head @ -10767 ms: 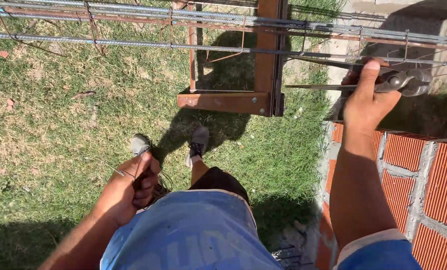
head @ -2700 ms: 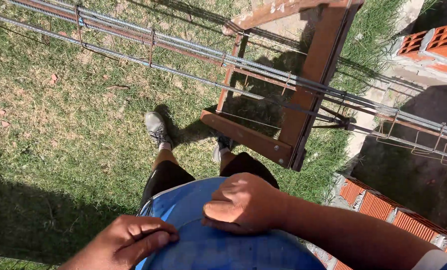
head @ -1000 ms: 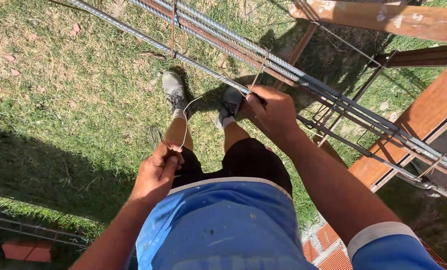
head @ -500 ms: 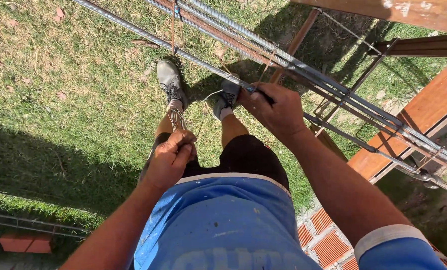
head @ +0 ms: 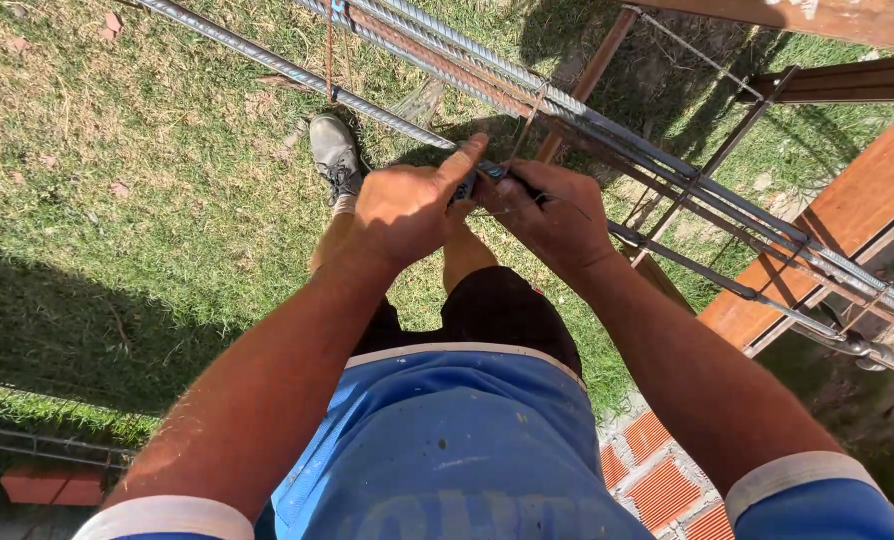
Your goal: The person ties steel rebar rods together using wire and pliers. They wrap the wire around the intersection of the rods and twist it tight with the pliers to secure the structure.
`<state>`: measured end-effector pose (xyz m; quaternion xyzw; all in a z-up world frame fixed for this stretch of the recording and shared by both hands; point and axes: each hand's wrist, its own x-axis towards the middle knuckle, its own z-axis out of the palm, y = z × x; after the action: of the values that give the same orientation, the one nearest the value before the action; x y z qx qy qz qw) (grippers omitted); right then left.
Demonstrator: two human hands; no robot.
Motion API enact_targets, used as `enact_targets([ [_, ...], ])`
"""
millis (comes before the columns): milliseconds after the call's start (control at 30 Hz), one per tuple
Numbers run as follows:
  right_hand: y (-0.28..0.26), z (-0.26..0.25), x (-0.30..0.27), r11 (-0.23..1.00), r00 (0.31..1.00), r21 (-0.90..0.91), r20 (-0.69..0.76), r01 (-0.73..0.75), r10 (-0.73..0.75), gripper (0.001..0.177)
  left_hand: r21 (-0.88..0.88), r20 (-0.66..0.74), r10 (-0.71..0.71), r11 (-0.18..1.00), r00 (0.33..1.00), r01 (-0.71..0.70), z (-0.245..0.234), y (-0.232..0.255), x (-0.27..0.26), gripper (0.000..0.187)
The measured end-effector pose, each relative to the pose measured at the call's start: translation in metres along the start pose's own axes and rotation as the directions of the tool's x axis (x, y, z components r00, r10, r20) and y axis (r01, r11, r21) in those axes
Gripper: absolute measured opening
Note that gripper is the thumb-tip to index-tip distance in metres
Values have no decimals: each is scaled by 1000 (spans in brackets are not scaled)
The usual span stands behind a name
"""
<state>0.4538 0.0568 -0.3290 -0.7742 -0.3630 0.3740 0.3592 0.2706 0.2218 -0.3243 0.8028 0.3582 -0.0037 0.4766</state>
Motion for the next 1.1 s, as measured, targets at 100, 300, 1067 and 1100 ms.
enact_targets([
  [100,1,2,3,995,1000,99,-21,13,-11,27,83,-41,58,995,998,-54,19,6,16,25],
  [300,8,3,4,995,995,-28,-49,91,-92,24,245,-98,182,957,978,-153,38,1,26,25],
  [1067,22,19,-3,985,994,-163,-105,-48,31,33,595,-221,525,740,822,-313,46,-25,42,58],
  [1100,21,19,-3,986,994,-162,-103,-47,30,33,596,-221,524,740,823,-311,42,-24,42,58],
])
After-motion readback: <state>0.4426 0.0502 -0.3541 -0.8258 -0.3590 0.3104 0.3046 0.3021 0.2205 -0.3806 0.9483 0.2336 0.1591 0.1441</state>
